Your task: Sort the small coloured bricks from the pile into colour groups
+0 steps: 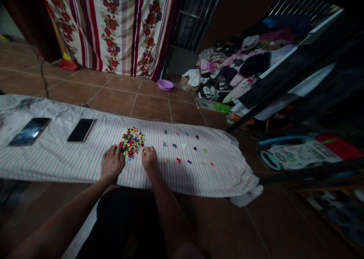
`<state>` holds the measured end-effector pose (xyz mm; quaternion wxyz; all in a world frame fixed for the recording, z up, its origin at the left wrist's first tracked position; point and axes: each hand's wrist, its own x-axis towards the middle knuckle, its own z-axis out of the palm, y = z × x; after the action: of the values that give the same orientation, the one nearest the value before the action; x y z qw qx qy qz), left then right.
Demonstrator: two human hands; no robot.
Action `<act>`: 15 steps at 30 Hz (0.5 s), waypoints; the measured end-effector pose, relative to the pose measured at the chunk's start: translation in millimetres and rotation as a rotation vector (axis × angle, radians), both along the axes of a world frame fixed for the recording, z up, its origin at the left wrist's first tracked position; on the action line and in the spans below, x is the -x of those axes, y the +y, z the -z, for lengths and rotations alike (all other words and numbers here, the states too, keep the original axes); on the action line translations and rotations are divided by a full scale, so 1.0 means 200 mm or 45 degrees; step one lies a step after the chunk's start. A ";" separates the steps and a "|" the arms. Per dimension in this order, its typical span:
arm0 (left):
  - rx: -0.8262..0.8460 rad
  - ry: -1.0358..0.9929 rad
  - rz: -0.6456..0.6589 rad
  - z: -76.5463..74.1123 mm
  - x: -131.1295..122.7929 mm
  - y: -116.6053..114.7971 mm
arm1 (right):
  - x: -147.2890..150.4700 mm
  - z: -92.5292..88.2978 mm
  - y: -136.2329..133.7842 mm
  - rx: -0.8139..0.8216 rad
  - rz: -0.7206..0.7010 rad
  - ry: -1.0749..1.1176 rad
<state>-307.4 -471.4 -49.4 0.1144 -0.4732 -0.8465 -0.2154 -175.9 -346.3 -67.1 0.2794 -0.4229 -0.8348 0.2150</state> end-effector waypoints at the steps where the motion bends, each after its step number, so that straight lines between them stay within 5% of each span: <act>1: 0.001 0.002 -0.002 0.00 0.00 0.00 | 0.00 0.00 0.00 0.005 0.001 0.005; 15: 0.021 0.024 0.006 0.00 0.00 0.00 | 0.00 0.01 -0.05 -0.039 0.029 -0.046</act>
<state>-307.4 -472.2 -49.3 0.1179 -0.4781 -0.8460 -0.2044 -175.8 -356.8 -69.5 0.2733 -0.4318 -0.8380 0.1914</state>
